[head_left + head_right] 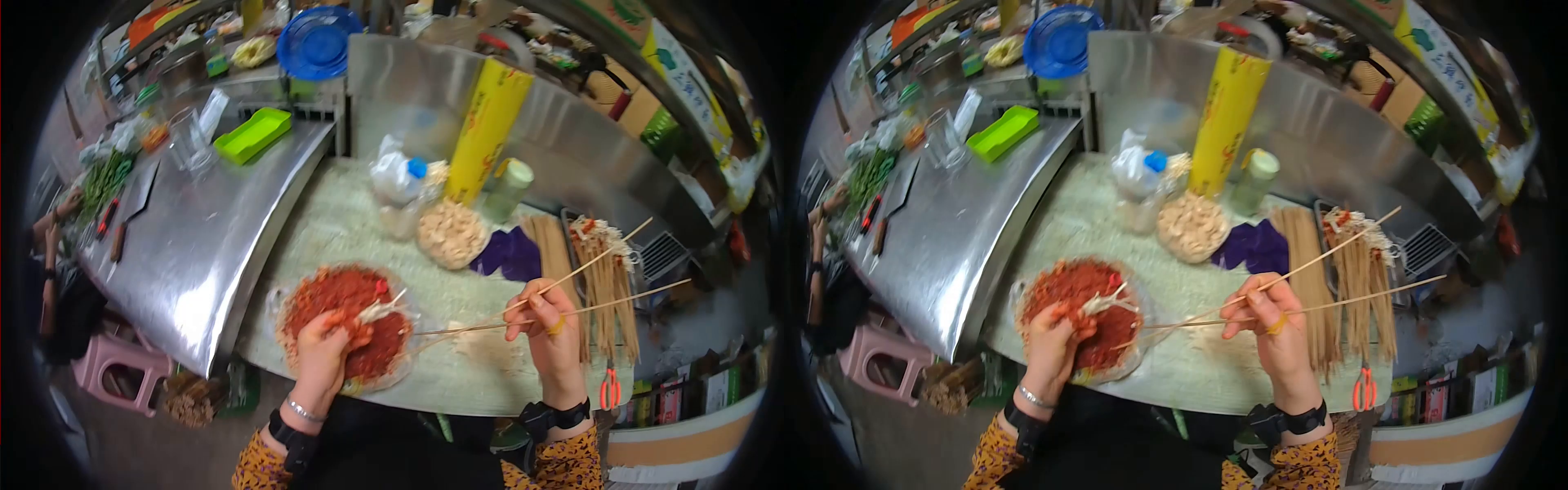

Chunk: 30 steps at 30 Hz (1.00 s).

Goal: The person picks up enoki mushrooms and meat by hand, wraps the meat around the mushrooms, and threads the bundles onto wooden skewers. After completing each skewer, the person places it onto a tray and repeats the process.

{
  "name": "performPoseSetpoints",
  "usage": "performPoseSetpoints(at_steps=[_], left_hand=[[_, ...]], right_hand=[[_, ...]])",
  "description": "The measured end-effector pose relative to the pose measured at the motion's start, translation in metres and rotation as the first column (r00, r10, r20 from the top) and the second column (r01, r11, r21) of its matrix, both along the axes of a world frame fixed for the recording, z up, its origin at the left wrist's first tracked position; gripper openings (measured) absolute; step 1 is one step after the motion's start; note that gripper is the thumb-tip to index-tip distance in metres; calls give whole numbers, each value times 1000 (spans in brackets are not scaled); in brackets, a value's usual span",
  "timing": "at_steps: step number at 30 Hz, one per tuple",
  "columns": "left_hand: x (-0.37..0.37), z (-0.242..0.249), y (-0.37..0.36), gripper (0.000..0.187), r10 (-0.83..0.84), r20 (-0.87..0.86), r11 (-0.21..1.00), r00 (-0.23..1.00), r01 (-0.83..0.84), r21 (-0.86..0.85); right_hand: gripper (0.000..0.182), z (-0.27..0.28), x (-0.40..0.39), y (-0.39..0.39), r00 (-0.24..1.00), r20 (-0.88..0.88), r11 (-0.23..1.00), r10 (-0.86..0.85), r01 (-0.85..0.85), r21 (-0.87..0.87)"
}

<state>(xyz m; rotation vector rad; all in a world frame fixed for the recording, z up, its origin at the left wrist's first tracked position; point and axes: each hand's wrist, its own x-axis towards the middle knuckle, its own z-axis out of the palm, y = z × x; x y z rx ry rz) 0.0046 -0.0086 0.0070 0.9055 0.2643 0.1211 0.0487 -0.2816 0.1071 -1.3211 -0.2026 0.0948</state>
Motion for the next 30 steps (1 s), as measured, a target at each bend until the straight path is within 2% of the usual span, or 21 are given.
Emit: performPoseSetpoints(at_steps=[2,4,7,9,11,12,15,17,19,21,23,25,30], left_hand=[[-1,-1,3,17,14,22,996,1000,-12,-86],[-1,-4,4,17,26,53,984,998,-16,-179],[-2,-2,2,17,50,28,969,998,-42,-242],[-1,-1,1,19,35,-17,978,999,-38,-203],[-1,-1,0,20,29,-15,983,999,-31,-179],[-2,-2,0,20,9,-3,993,1000,-10,-115],[-2,-1,-2,23,-27,3,1000,1000,27,3],[-2,-6,-3,26,-40,-11,998,999,40,54],[-3,-14,-3,27,-34,62,981,998,21,195],[-3,-15,-3,27,-70,61,982,996,58,179],[-3,-13,-4,27,-103,62,981,993,91,169],[-5,-9,-5,26,-118,34,964,992,106,243],[-4,-3,-4,28,-179,50,961,983,164,225]], right_hand=[[16,-17,-6,19,995,-39,994,86,-84,68],[17,-32,-10,35,985,-68,987,159,-156,47],[19,-46,-19,59,983,-80,986,164,-161,46],[18,-53,-22,66,977,-102,981,185,-177,84],[15,-61,-25,69,964,-99,968,248,-251,-21],[15,-63,-28,71,943,-158,956,292,-294,13],[17,-59,-30,72,936,-146,946,322,-324,6],[22,-47,-26,61,944,-131,952,302,-305,-7],[28,-35,-18,50,973,-6,971,233,-232,59],[31,-34,-10,47,987,3,987,159,-159,35],[30,-37,-3,47,986,-95,989,134,-127,81],[29,-41,0,46,985,-106,986,139,-127,111],[28,-42,0,44,977,-155,989,144,-138,50]])
